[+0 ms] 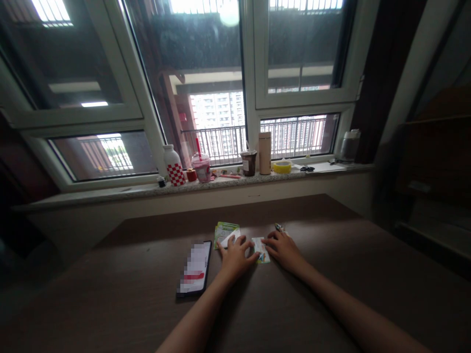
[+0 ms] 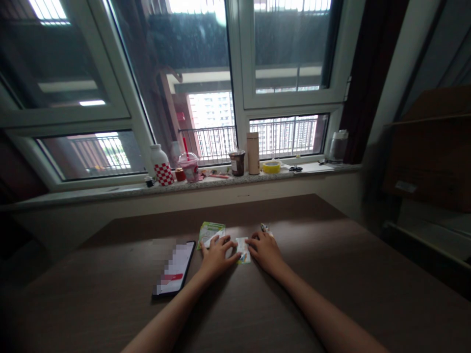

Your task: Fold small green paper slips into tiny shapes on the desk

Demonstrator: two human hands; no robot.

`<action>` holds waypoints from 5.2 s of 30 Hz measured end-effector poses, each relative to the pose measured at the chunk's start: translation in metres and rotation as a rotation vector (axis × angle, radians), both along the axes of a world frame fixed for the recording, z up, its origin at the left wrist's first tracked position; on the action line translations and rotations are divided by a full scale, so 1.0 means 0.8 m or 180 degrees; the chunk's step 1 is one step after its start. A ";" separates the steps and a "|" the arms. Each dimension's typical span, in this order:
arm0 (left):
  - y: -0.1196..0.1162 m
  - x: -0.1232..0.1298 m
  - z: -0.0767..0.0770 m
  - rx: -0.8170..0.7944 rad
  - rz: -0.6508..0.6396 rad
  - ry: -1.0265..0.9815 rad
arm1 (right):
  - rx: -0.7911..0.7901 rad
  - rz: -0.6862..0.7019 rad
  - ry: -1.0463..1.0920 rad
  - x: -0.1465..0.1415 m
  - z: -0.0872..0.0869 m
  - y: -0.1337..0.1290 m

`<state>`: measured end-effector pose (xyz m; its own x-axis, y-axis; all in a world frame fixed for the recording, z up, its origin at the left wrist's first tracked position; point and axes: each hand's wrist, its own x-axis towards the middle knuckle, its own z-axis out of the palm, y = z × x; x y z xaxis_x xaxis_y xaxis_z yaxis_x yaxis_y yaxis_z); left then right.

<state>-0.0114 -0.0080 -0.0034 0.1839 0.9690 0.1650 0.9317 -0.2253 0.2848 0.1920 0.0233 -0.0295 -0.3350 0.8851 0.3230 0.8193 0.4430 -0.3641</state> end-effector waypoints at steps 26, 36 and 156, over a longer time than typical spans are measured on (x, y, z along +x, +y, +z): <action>-0.002 0.001 0.001 -0.0023 0.0013 0.0050 | -0.0766 0.0538 0.0384 0.023 0.013 0.003; -0.002 0.003 0.000 -0.0036 0.0031 -0.0015 | -0.0721 0.0543 0.0536 0.025 0.006 -0.006; -0.005 0.003 0.000 0.0003 -0.0014 0.0072 | -0.0088 0.0315 0.0680 0.021 -0.001 -0.005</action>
<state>-0.0091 -0.0119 -0.0033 0.1919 0.9680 0.1616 0.9369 -0.2297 0.2635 0.2084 0.0190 -0.0302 -0.3471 0.8609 0.3719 0.6754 0.5046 -0.5378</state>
